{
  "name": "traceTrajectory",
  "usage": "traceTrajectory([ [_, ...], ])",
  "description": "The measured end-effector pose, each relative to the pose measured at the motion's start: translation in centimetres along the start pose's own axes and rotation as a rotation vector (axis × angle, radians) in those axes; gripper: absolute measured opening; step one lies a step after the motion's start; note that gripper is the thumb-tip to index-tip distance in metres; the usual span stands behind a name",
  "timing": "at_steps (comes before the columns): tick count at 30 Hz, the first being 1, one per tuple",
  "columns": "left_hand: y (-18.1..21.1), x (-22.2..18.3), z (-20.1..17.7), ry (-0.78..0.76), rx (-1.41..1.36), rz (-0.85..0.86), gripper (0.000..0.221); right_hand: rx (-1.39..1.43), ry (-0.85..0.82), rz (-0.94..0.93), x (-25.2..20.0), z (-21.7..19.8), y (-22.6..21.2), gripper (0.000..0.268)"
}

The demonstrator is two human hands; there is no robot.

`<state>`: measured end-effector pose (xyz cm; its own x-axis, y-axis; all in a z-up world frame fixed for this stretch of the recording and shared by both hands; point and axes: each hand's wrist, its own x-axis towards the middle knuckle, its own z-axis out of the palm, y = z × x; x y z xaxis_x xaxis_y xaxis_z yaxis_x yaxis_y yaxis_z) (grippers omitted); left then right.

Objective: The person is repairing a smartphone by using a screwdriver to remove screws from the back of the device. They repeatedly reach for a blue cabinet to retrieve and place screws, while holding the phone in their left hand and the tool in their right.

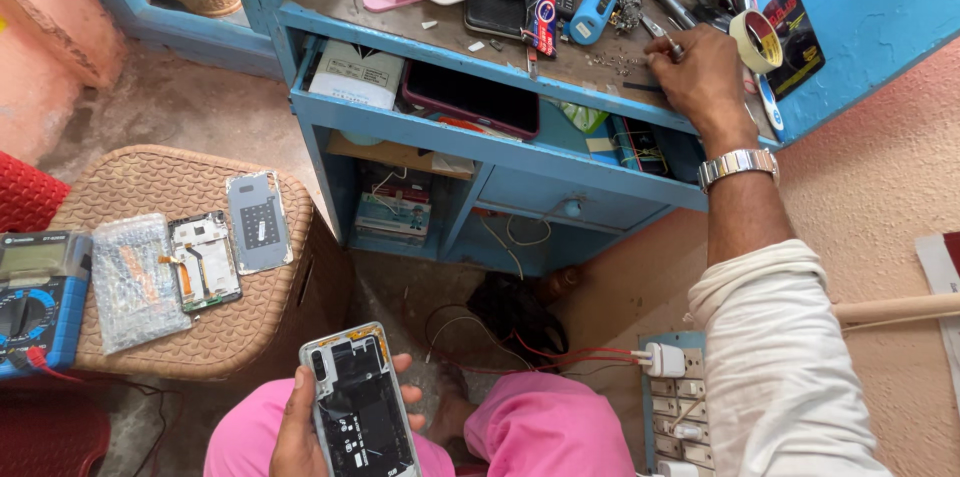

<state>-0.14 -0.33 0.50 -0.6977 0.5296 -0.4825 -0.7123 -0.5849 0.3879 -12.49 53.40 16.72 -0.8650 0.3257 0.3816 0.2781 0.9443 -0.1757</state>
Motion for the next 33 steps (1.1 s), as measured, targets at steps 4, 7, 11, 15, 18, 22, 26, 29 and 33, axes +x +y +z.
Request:
traceTrajectory([
  [4, 0.1, -0.1, 0.3, -0.005, -0.008, -0.001, 0.073, 0.021, -0.086, -0.007, 0.8, 0.1, -0.2, 0.016],
  [7, 0.3, 0.0, 0.4, 0.006, -0.010, -0.002, 0.073, -0.032, -0.090, -0.032, 1.3, -0.3, -0.9, 0.017],
  [11, 0.3, 0.0, 0.3, -0.022, -0.031, -0.005, 0.074, -0.169, -0.135, -0.039, 2.0, -0.3, -1.3, 0.018],
  [15, 0.5, -0.3, 1.2, 0.017, -0.047, -0.022, 0.075, -0.199, -0.095, -0.097, 2.4, 0.3, -0.4, 0.022],
  [18, 0.8, -0.4, 2.0, 0.047, -0.057, -0.087, 0.076, -0.096, 0.097, -0.096, 1.3, 0.4, 0.5, 0.021],
  [22, 0.6, -0.6, 1.8, 0.048, 0.026, -0.118, 0.070, 0.077, 0.232, -0.070, -2.0, -2.4, -1.3, 0.026],
  [26, 0.1, -1.1, 0.7, -0.168, 0.146, -0.097, 0.061, 0.387, 0.153, 0.134, -9.6, -5.3, -7.3, 0.024],
  [29, -0.2, -1.5, 1.4, -0.144, 0.269, 0.023, 0.044, 0.521, 0.102, 0.095, -16.5, -5.8, -13.1, 0.014],
  [33, -0.5, -2.7, 2.9, -0.153, 0.767, 0.516, 0.060, 0.798, -0.110, 0.083, -26.6, -4.6, -20.6, 0.004],
])
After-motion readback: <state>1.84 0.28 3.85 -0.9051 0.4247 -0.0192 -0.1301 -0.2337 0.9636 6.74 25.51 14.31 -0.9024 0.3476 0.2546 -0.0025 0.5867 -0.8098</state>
